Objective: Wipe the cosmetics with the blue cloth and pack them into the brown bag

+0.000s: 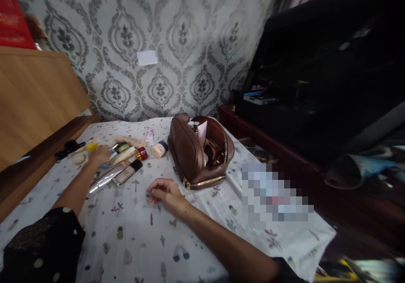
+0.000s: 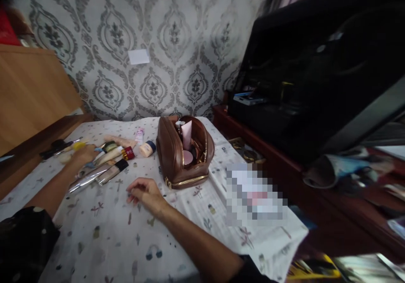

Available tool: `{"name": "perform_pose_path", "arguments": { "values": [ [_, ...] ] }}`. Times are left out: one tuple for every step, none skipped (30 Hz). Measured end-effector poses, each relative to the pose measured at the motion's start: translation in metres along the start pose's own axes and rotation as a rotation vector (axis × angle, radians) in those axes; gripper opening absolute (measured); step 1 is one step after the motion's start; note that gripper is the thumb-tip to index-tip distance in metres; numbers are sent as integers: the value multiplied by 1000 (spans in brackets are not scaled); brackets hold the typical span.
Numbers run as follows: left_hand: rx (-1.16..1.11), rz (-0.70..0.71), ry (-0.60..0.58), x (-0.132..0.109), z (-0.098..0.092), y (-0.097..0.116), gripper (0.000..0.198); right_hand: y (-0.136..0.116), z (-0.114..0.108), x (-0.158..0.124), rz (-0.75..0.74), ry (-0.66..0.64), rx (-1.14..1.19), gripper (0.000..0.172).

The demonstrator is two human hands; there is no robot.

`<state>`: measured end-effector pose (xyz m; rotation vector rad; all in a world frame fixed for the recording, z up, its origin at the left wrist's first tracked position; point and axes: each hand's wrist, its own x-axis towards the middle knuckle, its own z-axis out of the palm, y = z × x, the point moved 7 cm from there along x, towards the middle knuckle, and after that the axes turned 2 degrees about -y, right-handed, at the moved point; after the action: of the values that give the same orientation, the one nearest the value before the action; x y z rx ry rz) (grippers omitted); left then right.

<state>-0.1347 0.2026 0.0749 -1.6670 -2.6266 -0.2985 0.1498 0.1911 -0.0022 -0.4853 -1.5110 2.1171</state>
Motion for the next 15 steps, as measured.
{"name": "perform_pose_path", "arguments": {
  "values": [
    [38, -37, -6, -2, -2, 1, 22, -1, 0, 0, -3, -3, 18, 12],
    [83, -84, -9, -4, -5, 1, 22, -3, 1, 0, -4, -8, 35, 12],
    [127, -124, -10, -7, -7, 3, 22, -4, 1, 0, -3, -12, 47, 13],
    [160, -141, -7, -10, -10, 7, 20, -4, 1, 0, 0, -14, 55, 13],
    [188, -149, -2, -13, -13, 12, 19, -4, 1, -1, 4, -14, 59, 14],
    [214, -154, 6, -17, -17, 17, 19, -4, 0, -1, 8, -12, 63, 15],
    [237, -159, 17, -21, -22, 21, 20, -3, 0, 0, 11, -10, 65, 16],
    [258, -168, 32, -25, -28, 24, 22, -2, 0, 0, 12, -7, 65, 18],
    [278, -181, 48, -30, -35, 26, 25, -2, 0, 0, 12, -4, 63, 19],
    [295, -184, 69, -36, -43, 28, 30, -1, -1, 0, 12, -4, 55, 21],
    [311, -202, 93, -42, -52, 29, 34, 0, -1, 1, 11, -4, 37, 22],
    [321, -190, 115, -48, -60, 32, 38, -1, -2, 1, 1, 9, 6, 23],
    [319, -164, 153, -55, -68, 36, 40, -3, -4, 0, -25, 39, -47, 25],
    [297, -154, 181, -62, -74, 40, 38, -7, -8, -1, -72, 87, -119, 30],
    [243, -106, 167, -69, -76, 47, 35, -12, -11, -3, -137, 142, -204, 37]
  ]
}}
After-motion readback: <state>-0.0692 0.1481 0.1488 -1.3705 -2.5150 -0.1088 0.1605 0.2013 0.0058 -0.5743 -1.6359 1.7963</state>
